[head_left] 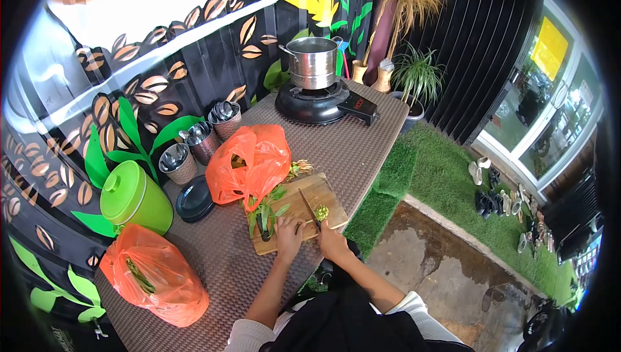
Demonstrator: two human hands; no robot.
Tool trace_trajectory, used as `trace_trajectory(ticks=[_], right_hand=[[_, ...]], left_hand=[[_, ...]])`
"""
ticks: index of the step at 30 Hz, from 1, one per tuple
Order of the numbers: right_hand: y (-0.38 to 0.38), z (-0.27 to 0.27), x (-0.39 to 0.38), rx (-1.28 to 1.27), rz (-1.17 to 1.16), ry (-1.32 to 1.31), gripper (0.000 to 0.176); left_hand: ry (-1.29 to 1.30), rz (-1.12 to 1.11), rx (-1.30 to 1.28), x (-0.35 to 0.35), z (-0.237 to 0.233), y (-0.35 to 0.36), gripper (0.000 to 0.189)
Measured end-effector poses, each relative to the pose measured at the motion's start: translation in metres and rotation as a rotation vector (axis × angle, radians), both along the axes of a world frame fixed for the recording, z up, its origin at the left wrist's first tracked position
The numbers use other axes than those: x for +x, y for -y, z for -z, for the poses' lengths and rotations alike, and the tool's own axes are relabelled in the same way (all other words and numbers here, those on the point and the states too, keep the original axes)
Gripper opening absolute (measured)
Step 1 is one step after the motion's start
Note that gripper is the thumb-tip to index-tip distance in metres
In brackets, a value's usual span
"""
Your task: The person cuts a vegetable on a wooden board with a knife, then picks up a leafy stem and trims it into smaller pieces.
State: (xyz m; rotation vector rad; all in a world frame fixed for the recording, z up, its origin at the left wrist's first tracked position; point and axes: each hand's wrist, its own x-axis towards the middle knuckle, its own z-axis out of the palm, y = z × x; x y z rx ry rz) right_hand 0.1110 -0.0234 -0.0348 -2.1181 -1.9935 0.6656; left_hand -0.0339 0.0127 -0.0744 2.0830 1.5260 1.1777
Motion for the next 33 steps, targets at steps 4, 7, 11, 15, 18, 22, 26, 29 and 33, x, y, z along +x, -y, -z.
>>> trace_trajectory(ticks=[4, 7, 11, 15, 18, 22, 26, 29, 33], right_hand=[[-0.002, -0.008, 0.004, 0.012, -0.054, 0.013, 0.029], [0.000, -0.017, 0.001, 0.004, -0.049, 0.016, 0.027], [0.007, 0.005, -0.012, 0.083, 0.021, 0.009, 0.025], [-0.008, 0.017, -0.013, 0.083, 0.037, 0.026, 0.025], [-0.022, 0.014, 0.002, 0.107, -0.005, 0.003, 0.024], [-0.010, -0.006, 0.001, 0.032, -0.019, -0.048, 0.024], [0.005, 0.007, -0.016, 0.029, 0.053, 0.032, 0.028], [-0.007, 0.008, -0.015, 0.027, 0.044, 0.013, 0.027], [-0.018, 0.001, 0.001, 0.058, -0.015, -0.074, 0.026]], left_hand=[[-0.026, 0.001, -0.026, 0.003, 0.000, -0.002, 0.007], [-0.033, -0.009, -0.011, 0.004, -0.001, -0.002, 0.007], [-0.062, -0.026, 0.036, 0.004, 0.001, -0.002, 0.007], [-0.070, -0.020, 0.057, 0.003, 0.003, -0.001, 0.007], [-0.073, -0.034, 0.038, 0.005, 0.003, -0.002, 0.008], [-0.089, -0.066, 0.019, 0.006, 0.001, 0.000, 0.008], [-0.094, -0.069, 0.049, 0.006, 0.003, 0.000, 0.007], [-0.173, -0.064, 0.030, 0.005, 0.001, 0.002, 0.007], [-0.130, -0.069, 0.028, 0.005, -0.003, 0.002, 0.006]])
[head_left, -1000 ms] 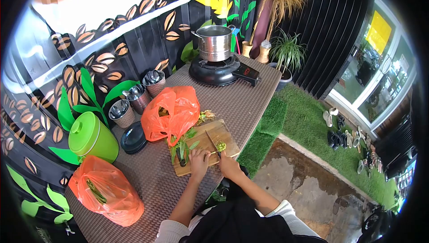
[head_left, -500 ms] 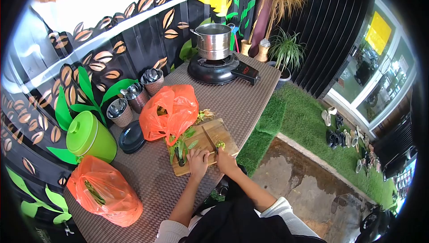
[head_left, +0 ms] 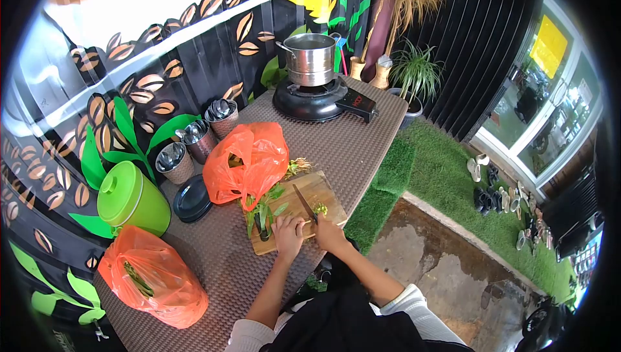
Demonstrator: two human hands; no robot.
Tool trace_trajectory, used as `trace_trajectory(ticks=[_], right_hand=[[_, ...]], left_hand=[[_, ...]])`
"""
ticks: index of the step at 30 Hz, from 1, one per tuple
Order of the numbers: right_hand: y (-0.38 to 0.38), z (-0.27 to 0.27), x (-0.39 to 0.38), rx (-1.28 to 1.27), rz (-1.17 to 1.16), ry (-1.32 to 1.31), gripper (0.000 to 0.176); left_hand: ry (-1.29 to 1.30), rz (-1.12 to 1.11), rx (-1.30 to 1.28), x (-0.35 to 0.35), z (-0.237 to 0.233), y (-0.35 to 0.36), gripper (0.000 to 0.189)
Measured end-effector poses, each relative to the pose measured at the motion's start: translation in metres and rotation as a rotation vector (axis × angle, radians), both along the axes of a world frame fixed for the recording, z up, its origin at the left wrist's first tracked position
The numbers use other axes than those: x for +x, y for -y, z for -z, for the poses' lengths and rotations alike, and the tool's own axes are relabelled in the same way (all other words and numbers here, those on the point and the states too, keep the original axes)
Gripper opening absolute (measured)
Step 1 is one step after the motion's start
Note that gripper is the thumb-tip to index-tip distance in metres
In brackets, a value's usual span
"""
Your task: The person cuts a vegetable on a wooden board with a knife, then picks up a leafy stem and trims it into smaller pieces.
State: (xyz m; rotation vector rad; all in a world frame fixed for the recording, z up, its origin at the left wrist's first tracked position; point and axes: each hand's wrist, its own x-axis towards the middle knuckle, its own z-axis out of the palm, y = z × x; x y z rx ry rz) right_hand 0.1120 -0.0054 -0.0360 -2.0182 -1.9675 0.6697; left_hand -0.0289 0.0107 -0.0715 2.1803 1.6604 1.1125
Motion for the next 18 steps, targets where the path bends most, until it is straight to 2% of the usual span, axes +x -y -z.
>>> trace_trajectory(ticks=[5, 7, 8, 11, 14, 18], right_hand=[[0.025, -0.009, -0.015, -0.054, 0.009, 0.033, 0.025], [0.028, -0.004, -0.024, 0.019, 0.080, 0.020, 0.024], [0.021, -0.003, -0.023, -0.047, 0.091, 0.021, 0.024], [0.004, 0.008, -0.014, 0.010, 0.030, 0.002, 0.024], [0.004, -0.004, -0.007, -0.016, 0.006, -0.010, 0.023], [0.023, -0.002, -0.019, -0.016, 0.049, 0.007, 0.023]], left_hand=[[0.039, 0.011, -0.003, 0.000, 0.001, -0.001, 0.007], [0.030, 0.009, -0.002, 0.000, 0.003, -0.001, 0.007], [0.019, 0.007, 0.002, 0.000, 0.003, -0.002, 0.008], [-0.018, 0.003, -0.004, 0.000, 0.000, -0.001, 0.007], [0.003, 0.000, 0.003, 0.000, 0.003, -0.001, 0.008], [0.007, -0.018, 0.002, 0.001, 0.007, -0.003, 0.008]])
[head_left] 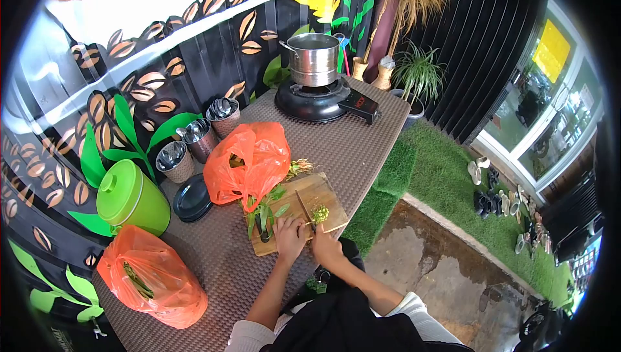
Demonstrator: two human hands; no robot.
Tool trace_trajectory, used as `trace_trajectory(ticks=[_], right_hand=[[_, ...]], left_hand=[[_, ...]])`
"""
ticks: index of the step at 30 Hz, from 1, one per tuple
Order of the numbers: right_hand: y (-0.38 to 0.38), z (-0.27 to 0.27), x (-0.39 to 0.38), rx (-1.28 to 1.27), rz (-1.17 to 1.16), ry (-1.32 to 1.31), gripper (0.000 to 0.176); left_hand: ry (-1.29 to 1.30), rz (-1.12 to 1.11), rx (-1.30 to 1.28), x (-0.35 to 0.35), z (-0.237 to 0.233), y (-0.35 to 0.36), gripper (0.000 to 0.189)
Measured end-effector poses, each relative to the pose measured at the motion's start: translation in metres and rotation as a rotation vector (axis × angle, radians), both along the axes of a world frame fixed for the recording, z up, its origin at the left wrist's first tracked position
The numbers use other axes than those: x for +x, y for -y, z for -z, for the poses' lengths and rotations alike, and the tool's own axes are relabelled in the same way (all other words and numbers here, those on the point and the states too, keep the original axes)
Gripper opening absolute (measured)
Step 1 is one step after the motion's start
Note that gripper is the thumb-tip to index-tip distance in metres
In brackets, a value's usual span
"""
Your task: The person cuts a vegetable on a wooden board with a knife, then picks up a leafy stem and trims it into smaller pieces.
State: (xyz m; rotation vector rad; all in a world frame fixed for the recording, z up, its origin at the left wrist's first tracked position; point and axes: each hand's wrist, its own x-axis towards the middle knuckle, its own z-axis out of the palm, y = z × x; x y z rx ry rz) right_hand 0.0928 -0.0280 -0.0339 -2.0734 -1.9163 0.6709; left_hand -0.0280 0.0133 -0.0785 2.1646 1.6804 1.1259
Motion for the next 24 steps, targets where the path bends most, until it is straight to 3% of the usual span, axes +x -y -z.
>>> trace_trajectory(ticks=[24], right_hand=[[0.004, 0.002, -0.008, -0.048, 0.023, -0.047, 0.035]], left_hand=[[0.015, 0.032, -0.010, -0.002, -0.002, 0.001, 0.009]])
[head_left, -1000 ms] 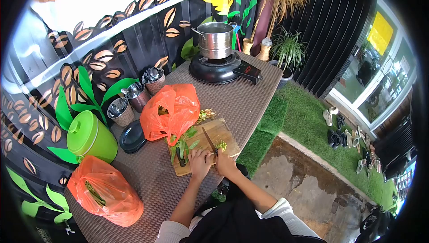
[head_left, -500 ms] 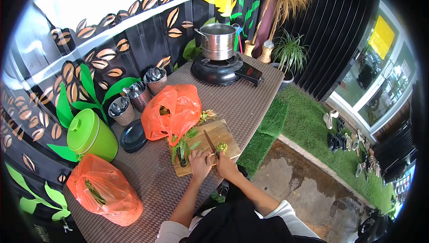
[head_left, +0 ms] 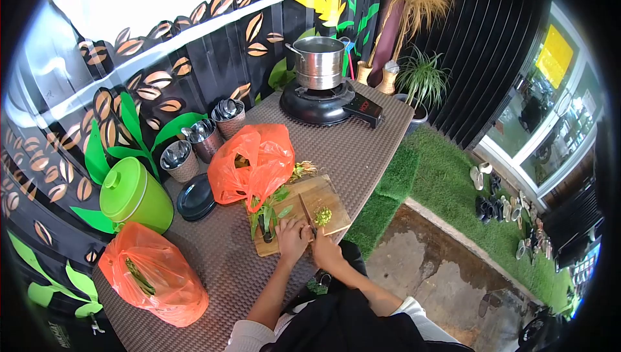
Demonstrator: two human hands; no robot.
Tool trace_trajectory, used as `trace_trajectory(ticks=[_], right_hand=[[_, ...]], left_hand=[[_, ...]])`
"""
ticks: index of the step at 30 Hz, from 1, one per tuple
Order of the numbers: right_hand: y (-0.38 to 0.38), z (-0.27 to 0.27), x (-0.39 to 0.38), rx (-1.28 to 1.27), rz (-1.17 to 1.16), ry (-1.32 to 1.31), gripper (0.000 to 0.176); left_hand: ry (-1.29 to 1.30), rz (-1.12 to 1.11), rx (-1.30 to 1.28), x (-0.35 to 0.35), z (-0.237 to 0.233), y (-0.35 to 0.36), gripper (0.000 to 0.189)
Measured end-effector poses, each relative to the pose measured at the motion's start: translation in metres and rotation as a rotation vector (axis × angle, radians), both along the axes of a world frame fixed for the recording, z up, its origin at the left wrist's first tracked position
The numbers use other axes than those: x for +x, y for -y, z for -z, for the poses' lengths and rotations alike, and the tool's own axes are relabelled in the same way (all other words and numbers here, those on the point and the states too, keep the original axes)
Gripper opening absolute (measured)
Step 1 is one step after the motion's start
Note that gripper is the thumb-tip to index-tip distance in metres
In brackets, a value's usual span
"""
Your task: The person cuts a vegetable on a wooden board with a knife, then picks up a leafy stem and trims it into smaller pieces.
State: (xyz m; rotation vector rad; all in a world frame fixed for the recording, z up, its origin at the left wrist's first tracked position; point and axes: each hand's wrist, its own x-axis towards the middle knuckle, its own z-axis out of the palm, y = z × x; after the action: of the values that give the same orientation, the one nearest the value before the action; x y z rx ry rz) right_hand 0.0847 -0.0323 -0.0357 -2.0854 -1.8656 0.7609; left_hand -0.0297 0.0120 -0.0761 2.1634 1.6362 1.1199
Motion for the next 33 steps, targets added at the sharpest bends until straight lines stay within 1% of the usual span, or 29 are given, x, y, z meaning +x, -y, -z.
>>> trace_trajectory(ticks=[3, 9, 13, 17, 18, 19, 21, 23, 26, 27, 29, 30, 32, 33], right_hand=[[0.003, 0.003, -0.008, 0.005, 0.052, 0.011, 0.036], [-0.010, -0.003, 0.002, -0.026, -0.018, -0.072, 0.036], [0.009, -0.004, 0.001, -0.012, 0.031, -0.033, 0.035], [0.006, 0.000, 0.014, 0.018, 0.074, 0.001, 0.035], [0.002, 0.001, 0.020, -0.013, 0.068, 0.048, 0.040], [-0.001, 0.001, 0.025, -0.013, 0.070, 0.050, 0.040], [-0.004, 0.001, 0.031, 0.008, 0.005, 0.046, 0.042], [-0.004, -0.001, 0.030, 0.005, -0.004, 0.037, 0.042], [-0.002, 0.000, 0.028, 0.022, -0.014, 0.042, 0.042], [-0.002, 0.000, 0.027, 0.043, -0.017, 0.053, 0.042], [-0.002, 0.000, 0.029, 0.053, -0.005, 0.040, 0.039], [-0.003, 0.000, 0.028, 0.062, 0.002, 0.024, 0.037], [-0.006, -0.001, 0.032, 0.030, -0.004, 0.004, 0.037], [-0.008, -0.004, 0.033, -0.002, -0.010, -0.014, 0.036]], left_hand=[[-0.013, -0.016, 0.039, 0.000, -0.002, 0.001, 0.009], [-0.002, -0.016, 0.019, -0.001, -0.001, 0.001, 0.010], [-0.005, -0.007, 0.020, 0.000, 0.001, 0.001, 0.010], [-0.029, -0.007, 0.027, -0.001, -0.001, 0.002, 0.009], [-0.028, -0.004, 0.027, 0.000, 0.000, 0.001, 0.009], [0.000, -0.010, 0.040, 0.001, 0.001, 0.000, 0.008], [0.024, -0.015, 0.055, 0.003, 0.000, -0.001, 0.008], [0.088, -0.008, -0.012, 0.008, -0.006, -0.003, 0.009], [0.125, 0.019, -0.037, 0.015, -0.005, -0.007, 0.011], [0.126, 0.022, -0.036, 0.016, 0.001, -0.009, 0.011], [0.230, 0.055, -0.047, 0.017, 0.013, -0.012, 0.012], [0.228, 0.056, -0.049, 0.015, 0.011, -0.011, 0.012], [0.310, 0.122, -0.086, 0.012, 0.008, -0.009, 0.015], [0.308, 0.119, -0.087, 0.012, 0.007, -0.008, 0.015]])
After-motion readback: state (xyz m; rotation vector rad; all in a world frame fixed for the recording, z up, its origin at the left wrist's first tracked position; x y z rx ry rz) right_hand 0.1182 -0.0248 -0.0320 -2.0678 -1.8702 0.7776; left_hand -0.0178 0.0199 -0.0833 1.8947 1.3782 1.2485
